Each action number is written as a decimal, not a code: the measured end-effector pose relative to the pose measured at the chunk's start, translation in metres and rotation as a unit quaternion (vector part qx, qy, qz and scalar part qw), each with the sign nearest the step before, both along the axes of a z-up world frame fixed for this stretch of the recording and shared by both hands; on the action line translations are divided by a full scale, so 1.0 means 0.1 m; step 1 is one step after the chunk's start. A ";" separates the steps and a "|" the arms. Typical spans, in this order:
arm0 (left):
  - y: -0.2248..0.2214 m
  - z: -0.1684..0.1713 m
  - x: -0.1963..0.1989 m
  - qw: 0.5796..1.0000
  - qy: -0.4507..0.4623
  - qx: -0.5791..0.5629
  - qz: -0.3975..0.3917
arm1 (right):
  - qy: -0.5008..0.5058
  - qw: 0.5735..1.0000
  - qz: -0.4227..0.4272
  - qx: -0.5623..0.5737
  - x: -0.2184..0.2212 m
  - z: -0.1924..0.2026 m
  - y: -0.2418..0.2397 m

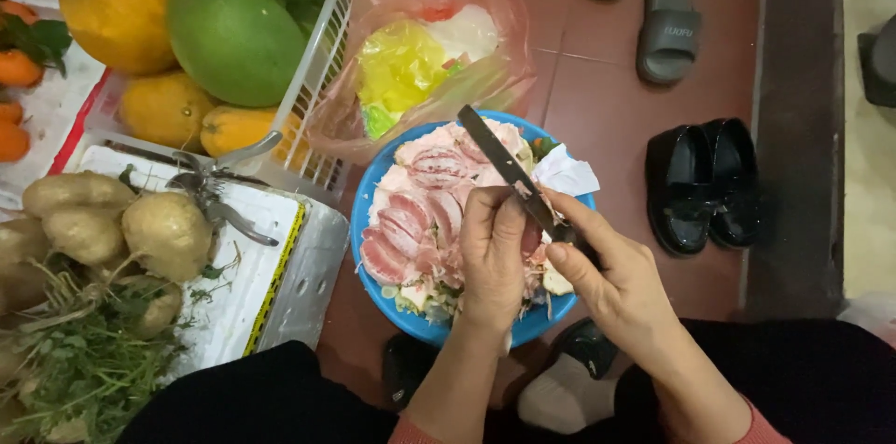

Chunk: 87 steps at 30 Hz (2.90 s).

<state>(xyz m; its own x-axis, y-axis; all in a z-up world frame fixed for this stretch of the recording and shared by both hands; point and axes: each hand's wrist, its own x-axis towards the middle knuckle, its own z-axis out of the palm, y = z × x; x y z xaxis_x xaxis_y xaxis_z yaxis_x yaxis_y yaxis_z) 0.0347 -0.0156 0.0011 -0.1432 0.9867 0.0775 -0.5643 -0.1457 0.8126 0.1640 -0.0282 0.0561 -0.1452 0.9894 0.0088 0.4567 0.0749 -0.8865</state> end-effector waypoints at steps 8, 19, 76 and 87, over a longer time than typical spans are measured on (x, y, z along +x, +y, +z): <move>0.14 -0.12 0.04 0.994 -0.013 -0.068 0.084 | -0.039 0.998 -0.040 -0.011 -0.04 -0.25 0.04; 0.36 -0.36 -0.28 0.970 -0.170 -0.162 0.064 | -0.320 0.909 -0.027 -0.264 0.20 -1.79 0.19; 0.11 0.05 -0.10 0.998 0.042 -0.038 -0.009 | 0.324 0.937 -0.105 -0.080 -0.01 -0.71 0.31; 0.22 0.09 -0.47 0.988 -0.134 -0.079 0.003 | 0.366 0.929 -0.002 0.057 0.25 -0.05 -0.16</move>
<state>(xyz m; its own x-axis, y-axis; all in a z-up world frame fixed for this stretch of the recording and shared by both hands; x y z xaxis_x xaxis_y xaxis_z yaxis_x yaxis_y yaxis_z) -0.0127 0.0068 0.0100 -0.1437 0.9823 -0.1199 -0.7619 -0.0325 0.6469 0.1892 -0.0443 0.0509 -0.0559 0.9762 0.2094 -0.2647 0.1877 -0.9459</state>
